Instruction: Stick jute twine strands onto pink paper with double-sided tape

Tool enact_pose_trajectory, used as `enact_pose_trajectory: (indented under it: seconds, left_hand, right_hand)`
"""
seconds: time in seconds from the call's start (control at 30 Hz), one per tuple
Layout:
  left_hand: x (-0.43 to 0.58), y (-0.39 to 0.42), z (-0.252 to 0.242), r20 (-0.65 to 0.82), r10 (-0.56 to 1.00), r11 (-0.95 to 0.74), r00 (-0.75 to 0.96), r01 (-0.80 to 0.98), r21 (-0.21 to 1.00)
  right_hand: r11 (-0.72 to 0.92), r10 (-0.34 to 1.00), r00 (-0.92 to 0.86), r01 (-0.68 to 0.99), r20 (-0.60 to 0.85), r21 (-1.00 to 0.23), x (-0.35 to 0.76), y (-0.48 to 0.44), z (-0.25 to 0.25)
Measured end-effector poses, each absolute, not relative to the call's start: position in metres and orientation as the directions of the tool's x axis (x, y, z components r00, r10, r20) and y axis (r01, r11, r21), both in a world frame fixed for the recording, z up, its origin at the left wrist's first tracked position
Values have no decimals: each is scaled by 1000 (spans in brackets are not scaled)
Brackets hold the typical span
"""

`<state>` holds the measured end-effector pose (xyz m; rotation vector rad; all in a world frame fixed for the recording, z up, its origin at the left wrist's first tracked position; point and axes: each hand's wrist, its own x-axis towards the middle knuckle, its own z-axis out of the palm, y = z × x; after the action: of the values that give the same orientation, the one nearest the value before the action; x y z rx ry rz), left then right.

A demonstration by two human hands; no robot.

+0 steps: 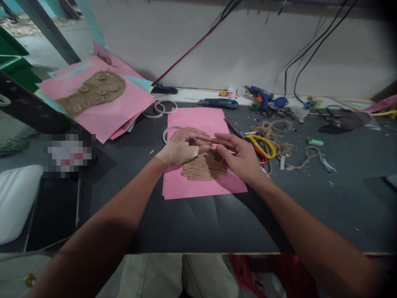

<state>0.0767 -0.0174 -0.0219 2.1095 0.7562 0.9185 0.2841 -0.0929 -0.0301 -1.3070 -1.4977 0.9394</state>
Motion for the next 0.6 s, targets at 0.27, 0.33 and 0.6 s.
enact_pose_trajectory:
  seconds: [0.27, 0.33, 0.6]
  left_hand:
    - [79, -20, -21, 355, 703, -591, 616, 229, 773]
    - [79, -21, -21, 347, 692, -596, 633, 229, 770]
    - [79, -20, -20, 306, 639, -622, 706, 240, 745]
  right_hand:
    - [211, 970, 10, 453, 241, -866, 285, -94, -30]
    - [248, 946, 32, 567, 322, -786, 286, -95, -28]
    - [267, 936, -33, 714, 350, -647, 294, -91, -22]
